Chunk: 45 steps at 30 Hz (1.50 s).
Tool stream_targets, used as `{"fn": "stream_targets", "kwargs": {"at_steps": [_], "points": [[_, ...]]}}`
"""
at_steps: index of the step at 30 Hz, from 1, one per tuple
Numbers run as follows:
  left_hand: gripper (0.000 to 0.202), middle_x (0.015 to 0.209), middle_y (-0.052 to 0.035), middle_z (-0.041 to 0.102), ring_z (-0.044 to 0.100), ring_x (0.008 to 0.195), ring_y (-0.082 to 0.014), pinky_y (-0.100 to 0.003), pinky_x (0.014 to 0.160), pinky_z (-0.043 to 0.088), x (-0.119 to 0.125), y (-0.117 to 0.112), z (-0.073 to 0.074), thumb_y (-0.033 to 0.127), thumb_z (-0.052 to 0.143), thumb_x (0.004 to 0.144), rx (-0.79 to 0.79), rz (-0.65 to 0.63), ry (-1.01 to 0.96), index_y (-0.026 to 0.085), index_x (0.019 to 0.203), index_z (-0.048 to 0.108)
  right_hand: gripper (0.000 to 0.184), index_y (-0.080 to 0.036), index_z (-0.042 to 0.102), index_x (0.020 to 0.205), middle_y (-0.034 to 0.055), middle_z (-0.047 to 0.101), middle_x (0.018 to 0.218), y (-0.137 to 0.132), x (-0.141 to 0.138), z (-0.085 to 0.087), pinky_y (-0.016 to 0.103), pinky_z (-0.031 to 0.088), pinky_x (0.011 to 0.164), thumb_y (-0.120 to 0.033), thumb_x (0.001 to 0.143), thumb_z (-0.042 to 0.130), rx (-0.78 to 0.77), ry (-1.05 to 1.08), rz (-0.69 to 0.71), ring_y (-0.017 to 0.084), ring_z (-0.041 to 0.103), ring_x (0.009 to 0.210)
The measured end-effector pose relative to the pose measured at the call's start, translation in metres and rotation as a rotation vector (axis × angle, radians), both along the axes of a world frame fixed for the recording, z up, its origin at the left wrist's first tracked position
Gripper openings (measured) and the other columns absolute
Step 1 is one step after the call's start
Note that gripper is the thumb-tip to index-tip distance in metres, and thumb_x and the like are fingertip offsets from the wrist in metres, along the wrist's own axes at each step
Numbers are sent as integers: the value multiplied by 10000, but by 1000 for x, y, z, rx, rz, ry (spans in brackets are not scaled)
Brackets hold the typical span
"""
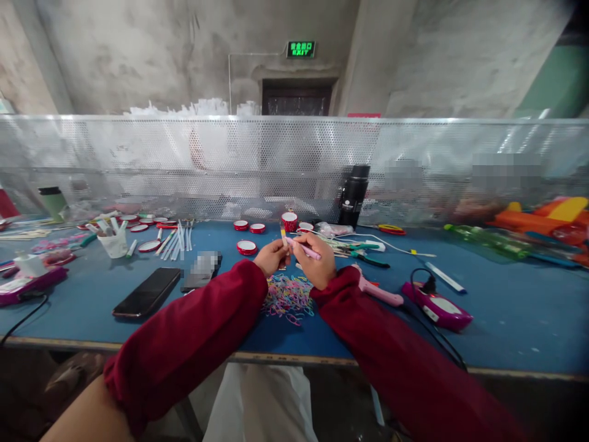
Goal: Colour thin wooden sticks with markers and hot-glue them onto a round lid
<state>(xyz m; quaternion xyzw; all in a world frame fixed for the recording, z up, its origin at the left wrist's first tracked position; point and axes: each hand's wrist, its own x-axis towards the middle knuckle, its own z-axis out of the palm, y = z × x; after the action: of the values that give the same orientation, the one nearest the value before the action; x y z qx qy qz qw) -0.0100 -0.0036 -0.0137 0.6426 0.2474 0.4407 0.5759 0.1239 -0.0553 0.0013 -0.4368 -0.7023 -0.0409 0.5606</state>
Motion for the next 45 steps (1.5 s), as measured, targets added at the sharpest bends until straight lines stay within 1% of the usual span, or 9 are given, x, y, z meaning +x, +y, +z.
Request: {"fn": "stream_targets", "kwargs": {"at_steps": [14, 20, 27, 35, 37, 39, 42, 43, 45], "points": [[251, 493, 49, 477, 341, 359, -42, -186, 381, 217, 1, -3, 4, 367, 548, 859, -20, 20, 48, 158, 735, 486, 136, -215, 609, 768, 15, 627, 710, 1, 0, 1, 274, 428, 612, -298, 852, 543, 52, -6, -43, 156, 557, 649], [230, 498, 50, 473, 340, 363, -43, -189, 393, 222, 0, -5, 5, 345, 533, 864, -27, 33, 62, 159, 741, 478, 129, -220, 611, 763, 16, 632, 711, 0, -1, 2, 278, 428, 631, -286, 852, 544, 66, -36, -56, 161, 565, 665], [185, 519, 45, 487, 344, 372, -45, -186, 392, 221, -1, -7, 7, 319, 512, 870, -8, 36, 82, 155, 783, 494, 130, -220, 605, 776, 9, 631, 709, 3, 1, -1, 278, 421, 627, -292, 863, 539, 70, -53, -67, 157, 558, 657], [171, 520, 43, 491, 355, 370, -46, -185, 381, 219, -1, -6, 6, 300, 512, 864, 3, 34, 66, 154, 777, 491, 131, -221, 601, 774, 11, 637, 712, 4, 1, -1, 288, 434, 646, -296, 864, 544, 81, -51, -68, 165, 572, 673], [185, 520, 45, 491, 359, 370, -46, -184, 384, 224, -1, -6, 7, 314, 528, 857, 2, 41, 62, 157, 769, 489, 117, -223, 605, 795, 15, 648, 733, 4, 1, -1, 294, 446, 663, -298, 863, 546, 90, -21, -68, 172, 587, 691], [201, 519, 47, 493, 361, 367, -47, -185, 383, 218, -1, -7, 9, 338, 542, 851, -7, 46, 63, 160, 773, 492, 110, -228, 616, 870, 21, 671, 786, 3, 1, -1, 300, 463, 690, -294, 877, 528, 90, 18, -39, 177, 615, 726], [216, 525, 46, 505, 372, 365, -47, -183, 379, 205, -2, -7, 11, 366, 540, 855, -18, 52, 59, 162, 796, 501, 189, -240, 611, 1031, 31, 704, 889, 4, 2, -4, 308, 485, 763, -288, 918, 468, 72, 53, 23, 184, 658, 820], [216, 527, 47, 508, 376, 366, -46, -181, 380, 206, -2, -7, 11, 367, 538, 857, -16, 57, 57, 162, 800, 505, 213, -242, 607, 1064, 36, 710, 915, 4, 2, -5, 312, 487, 781, -291, 928, 451, 64, 50, 33, 188, 665, 848], [204, 526, 48, 513, 382, 368, -43, -177, 382, 217, -2, -6, 10, 354, 533, 865, -7, 65, 58, 161, 806, 510, 227, -243, 613, 1069, 43, 716, 935, 6, 3, -6, 322, 493, 787, -301, 929, 443, 48, 36, 23, 199, 671, 866]]}}
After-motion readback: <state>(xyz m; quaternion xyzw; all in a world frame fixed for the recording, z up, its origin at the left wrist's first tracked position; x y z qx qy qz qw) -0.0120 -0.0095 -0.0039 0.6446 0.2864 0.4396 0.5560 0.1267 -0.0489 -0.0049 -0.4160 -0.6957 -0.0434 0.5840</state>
